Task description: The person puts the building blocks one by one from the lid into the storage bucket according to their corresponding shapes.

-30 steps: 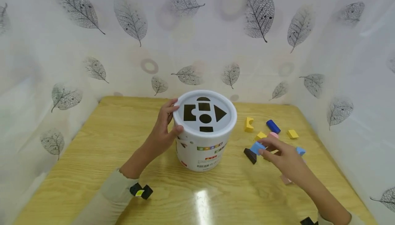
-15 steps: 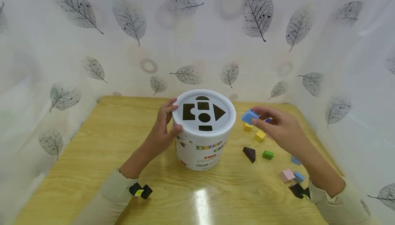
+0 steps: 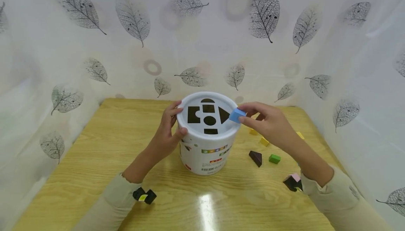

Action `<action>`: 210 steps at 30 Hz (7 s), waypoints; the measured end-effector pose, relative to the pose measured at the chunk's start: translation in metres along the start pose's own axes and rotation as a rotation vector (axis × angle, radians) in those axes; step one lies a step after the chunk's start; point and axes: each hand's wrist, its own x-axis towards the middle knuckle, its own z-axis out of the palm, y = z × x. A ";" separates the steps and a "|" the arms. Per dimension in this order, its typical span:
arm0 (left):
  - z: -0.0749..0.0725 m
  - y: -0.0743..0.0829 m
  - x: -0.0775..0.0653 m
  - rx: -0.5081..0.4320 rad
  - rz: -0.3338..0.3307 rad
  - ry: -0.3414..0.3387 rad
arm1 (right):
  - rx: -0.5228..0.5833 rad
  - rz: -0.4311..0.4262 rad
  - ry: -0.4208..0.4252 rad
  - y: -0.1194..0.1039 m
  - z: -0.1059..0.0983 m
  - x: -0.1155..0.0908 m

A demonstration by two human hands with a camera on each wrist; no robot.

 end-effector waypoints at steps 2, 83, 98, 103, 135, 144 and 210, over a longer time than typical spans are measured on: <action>0.000 0.001 0.000 0.001 -0.002 0.000 | 0.003 -0.007 -0.011 -0.001 0.002 0.004; 0.001 0.000 0.000 -0.032 0.006 0.021 | 0.010 0.033 -0.009 0.053 0.004 -0.034; 0.002 -0.001 0.000 -0.037 0.002 0.020 | 0.028 0.192 -0.014 0.108 0.019 -0.073; 0.002 -0.002 -0.001 -0.031 0.009 0.024 | 0.042 0.223 -0.011 0.118 0.022 -0.078; 0.002 -0.003 -0.001 -0.041 0.025 0.027 | 0.011 0.365 -0.129 0.159 0.047 -0.084; 0.004 -0.003 -0.002 -0.050 0.019 0.027 | -0.079 0.298 -0.110 0.162 0.053 -0.085; 0.004 -0.003 0.001 -0.053 0.019 0.019 | 0.112 0.363 -0.217 0.152 0.049 -0.073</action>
